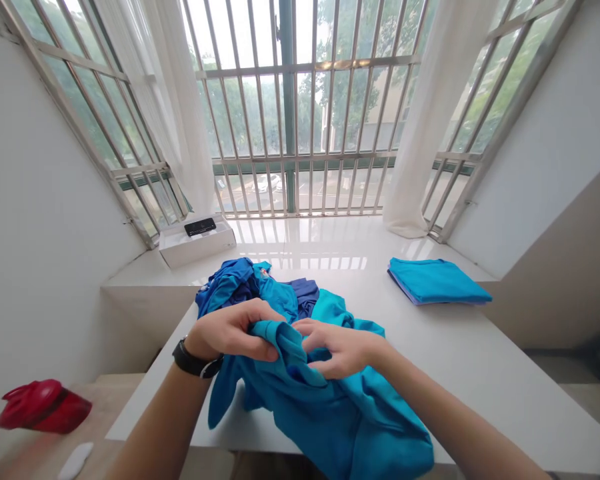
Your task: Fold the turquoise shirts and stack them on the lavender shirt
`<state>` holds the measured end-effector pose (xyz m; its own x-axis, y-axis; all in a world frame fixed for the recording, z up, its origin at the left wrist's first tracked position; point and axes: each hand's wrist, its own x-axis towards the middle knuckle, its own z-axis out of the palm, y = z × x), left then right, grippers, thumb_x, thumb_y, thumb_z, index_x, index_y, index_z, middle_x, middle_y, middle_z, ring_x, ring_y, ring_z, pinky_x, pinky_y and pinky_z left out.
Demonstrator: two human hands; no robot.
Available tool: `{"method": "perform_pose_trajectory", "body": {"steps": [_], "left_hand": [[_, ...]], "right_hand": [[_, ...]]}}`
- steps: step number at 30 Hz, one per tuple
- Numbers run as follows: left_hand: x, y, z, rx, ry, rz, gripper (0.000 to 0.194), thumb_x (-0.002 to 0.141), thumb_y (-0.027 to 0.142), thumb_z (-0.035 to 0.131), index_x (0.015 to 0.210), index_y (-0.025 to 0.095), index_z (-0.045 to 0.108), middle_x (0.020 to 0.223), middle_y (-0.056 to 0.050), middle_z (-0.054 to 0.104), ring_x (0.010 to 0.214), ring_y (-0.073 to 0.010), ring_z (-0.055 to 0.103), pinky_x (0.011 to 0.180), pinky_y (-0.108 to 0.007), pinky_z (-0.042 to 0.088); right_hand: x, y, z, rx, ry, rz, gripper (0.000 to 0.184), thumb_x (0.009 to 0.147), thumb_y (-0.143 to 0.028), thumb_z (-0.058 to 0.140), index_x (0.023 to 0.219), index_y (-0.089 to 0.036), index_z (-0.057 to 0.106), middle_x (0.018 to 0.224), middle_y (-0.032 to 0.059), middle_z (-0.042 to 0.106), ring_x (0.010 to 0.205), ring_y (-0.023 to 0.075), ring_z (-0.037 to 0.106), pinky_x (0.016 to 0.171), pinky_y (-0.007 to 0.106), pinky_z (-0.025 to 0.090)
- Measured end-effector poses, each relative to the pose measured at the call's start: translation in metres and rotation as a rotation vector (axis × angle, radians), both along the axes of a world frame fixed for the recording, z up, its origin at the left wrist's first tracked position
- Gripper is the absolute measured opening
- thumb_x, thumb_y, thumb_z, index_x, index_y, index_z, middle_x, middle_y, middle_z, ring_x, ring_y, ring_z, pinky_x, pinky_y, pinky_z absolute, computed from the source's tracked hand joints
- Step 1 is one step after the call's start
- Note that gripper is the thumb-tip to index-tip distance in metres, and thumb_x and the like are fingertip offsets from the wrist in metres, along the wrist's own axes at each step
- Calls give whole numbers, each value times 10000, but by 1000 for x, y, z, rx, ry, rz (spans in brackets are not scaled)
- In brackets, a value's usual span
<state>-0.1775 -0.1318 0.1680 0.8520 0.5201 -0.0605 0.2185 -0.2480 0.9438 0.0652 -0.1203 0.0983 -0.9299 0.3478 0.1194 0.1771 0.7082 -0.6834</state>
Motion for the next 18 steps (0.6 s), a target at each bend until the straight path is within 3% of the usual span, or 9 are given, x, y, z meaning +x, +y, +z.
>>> {"method": "perform_pose_trajectory", "body": {"steps": [3, 7, 9, 11, 14, 18], "left_hand": [[-6, -10, 16, 74, -55, -78, 300, 814, 436, 677, 791, 139, 710, 584, -13, 534, 518, -121, 466, 504, -228, 434], [-23, -14, 40, 215, -56, 62, 242, 856, 392, 664, 812, 156, 695, 677, -23, 593, 606, -135, 545, 576, -225, 494], [-34, -8, 49, 244, 12, 171, 244, 859, 400, 661, 850, 161, 707, 790, -47, 653, 708, -167, 605, 647, -249, 533], [-45, 3, 53, 255, 116, 259, 269, 858, 420, 657, 928, 169, 723, 894, -64, 693, 800, -198, 641, 696, -273, 555], [-56, 20, 51, 251, 207, 346, 318, 855, 454, 651, 1004, 184, 727, 953, -66, 724, 852, -218, 668, 720, -296, 571], [-53, 32, 34, 227, 77, 365, 312, 855, 458, 658, 959, 173, 729, 937, -66, 728, 861, -226, 671, 776, -347, 575]], "right_hand": [[-16, -10, 0, 221, -69, -14, 269, 893, -392, 557, 790, -212, 729, 921, 58, 711, 960, 231, 616, 933, 373, 458], [7, 6, 6, 447, -161, -332, 432, 966, -500, 448, 755, -195, 671, 768, 65, 669, 768, 207, 607, 772, 351, 473], [34, 21, 16, 461, -109, -495, 466, 965, -551, 425, 778, -201, 669, 768, 70, 669, 752, 213, 610, 703, 340, 478], [63, 31, 30, 405, -19, -577, 423, 908, -590, 524, 828, -213, 700, 819, 75, 703, 775, 224, 638, 690, 342, 505], [95, 33, 53, 341, 121, -583, 323, 828, -557, 661, 887, -246, 727, 961, 69, 751, 915, 253, 686, 824, 377, 545], [105, 19, 69, 265, 179, -625, 283, 807, -516, 706, 718, -248, 698, 1180, 73, 721, 1165, 295, 630, 1007, 437, 494]]}}
